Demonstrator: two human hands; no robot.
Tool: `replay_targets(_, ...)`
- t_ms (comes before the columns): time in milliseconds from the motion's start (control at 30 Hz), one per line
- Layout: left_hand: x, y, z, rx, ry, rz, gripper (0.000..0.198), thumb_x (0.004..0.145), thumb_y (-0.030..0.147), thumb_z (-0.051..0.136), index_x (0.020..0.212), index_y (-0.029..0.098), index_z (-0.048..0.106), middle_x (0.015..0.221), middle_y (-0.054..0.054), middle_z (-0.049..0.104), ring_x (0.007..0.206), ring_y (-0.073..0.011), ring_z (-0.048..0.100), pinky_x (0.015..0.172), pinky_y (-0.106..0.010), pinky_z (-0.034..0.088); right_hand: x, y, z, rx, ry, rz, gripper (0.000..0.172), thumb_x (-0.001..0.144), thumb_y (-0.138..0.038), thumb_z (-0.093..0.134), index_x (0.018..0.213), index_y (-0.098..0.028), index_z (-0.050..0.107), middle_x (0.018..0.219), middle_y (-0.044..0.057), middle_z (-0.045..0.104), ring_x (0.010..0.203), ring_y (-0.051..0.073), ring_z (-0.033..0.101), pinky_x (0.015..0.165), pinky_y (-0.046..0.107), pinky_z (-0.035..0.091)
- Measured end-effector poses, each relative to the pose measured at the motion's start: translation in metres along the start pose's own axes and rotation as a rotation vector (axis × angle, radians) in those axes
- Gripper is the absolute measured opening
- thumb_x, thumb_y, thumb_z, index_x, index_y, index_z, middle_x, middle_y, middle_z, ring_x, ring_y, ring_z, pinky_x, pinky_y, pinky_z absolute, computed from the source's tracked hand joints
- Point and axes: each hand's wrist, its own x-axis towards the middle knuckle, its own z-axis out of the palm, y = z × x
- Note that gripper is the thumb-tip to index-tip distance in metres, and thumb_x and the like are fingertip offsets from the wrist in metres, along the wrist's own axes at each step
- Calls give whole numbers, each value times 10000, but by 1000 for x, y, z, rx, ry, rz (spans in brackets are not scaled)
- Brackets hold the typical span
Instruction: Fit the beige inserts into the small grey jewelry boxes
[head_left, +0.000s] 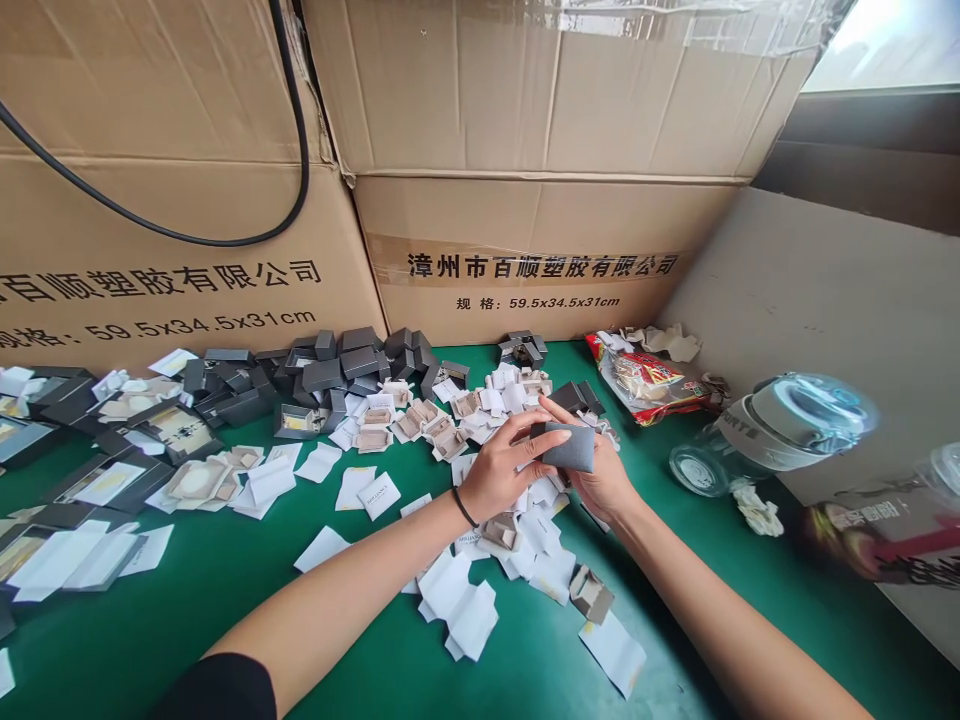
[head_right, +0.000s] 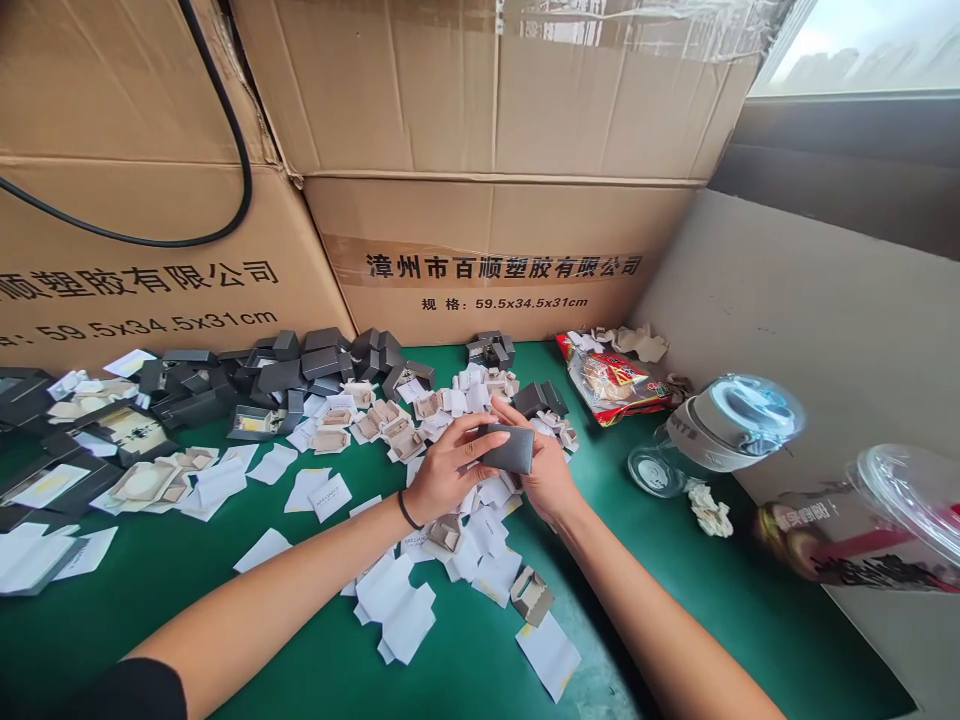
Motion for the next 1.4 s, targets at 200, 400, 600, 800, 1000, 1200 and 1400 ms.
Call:
replay_targets(200, -3, 2, 1, 76, 2, -8, 537, 819, 193, 577, 1310, 364, 442, 1262, -78, 438, 1199, -212, 465, 921, -369, 507, 1, 3, 3, -153, 24, -107, 398, 720, -351, 641, 1099, -235, 604, 1266, 66, 545, 1071, 235, 565, 849, 359, 507)
replay_targets(400, -4, 1, 1, 194, 68, -38, 475, 825, 221, 575, 1273, 355, 488, 1217, -74, 440, 1159, -201, 469, 881, -359, 520, 3, 12, 5, -248, 254, -108, 302, 730, -278, 538, 1020, -197, 562, 1063, 64, 619, 914, 188, 584, 782, 326, 503)
replay_targets(600, -1, -2, -1, 213, 150, -183, 415, 825, 348, 562, 1234, 286, 547, 1082, -69, 466, 1057, -174, 512, 920, -359, 487, 3, 10, 3, -147, 11, -103, 554, 765, -344, 577, 1283, -282, 390, 1138, 41, 574, 830, 151, 574, 714, 298, 514)
replay_targets(800, 1, -1, -6, 205, 156, -179, 373, 845, 424, 494, 1167, 270, 603, 1067, -72, 452, 1027, -171, 505, 870, -330, 487, 10, 13, -3, -305, -51, -149, 408, 758, -403, 625, 1109, -209, 550, 946, 41, 593, 663, 130, 550, 590, 287, 507)
replay_targets(1000, 6, 3, -10, 347, 177, -228, 398, 854, 448, 475, 1179, 235, 561, 1064, -82, 437, 1050, -189, 479, 930, -355, 442, 7, 21, -1, -867, 124, -455, 465, 778, -317, 566, 1219, -196, 480, 1138, 112, 547, 1042, 258, 514, 884, 445, 452)
replay_targets(1200, 32, 10, -38, 559, -173, -131, 478, 825, 549, 458, 1166, 217, 497, 1042, -76, 470, 920, -183, 556, 786, -299, 495, 5, 31, 0, -1009, 88, -551, 558, 815, -323, 525, 1328, -211, 335, 1332, 143, 421, 1225, 294, 390, 996, 521, 360)
replay_targets(1400, 57, 13, -90, 732, -242, -491, 368, 810, 467, 515, 1079, 217, 512, 988, -48, 505, 837, -200, 587, 746, -335, 493, 5, 34, 2, -1077, 4, -569, 462, 866, -266, 451, 1320, -227, 368, 1330, 103, 450, 1223, 256, 409, 1009, 476, 377)
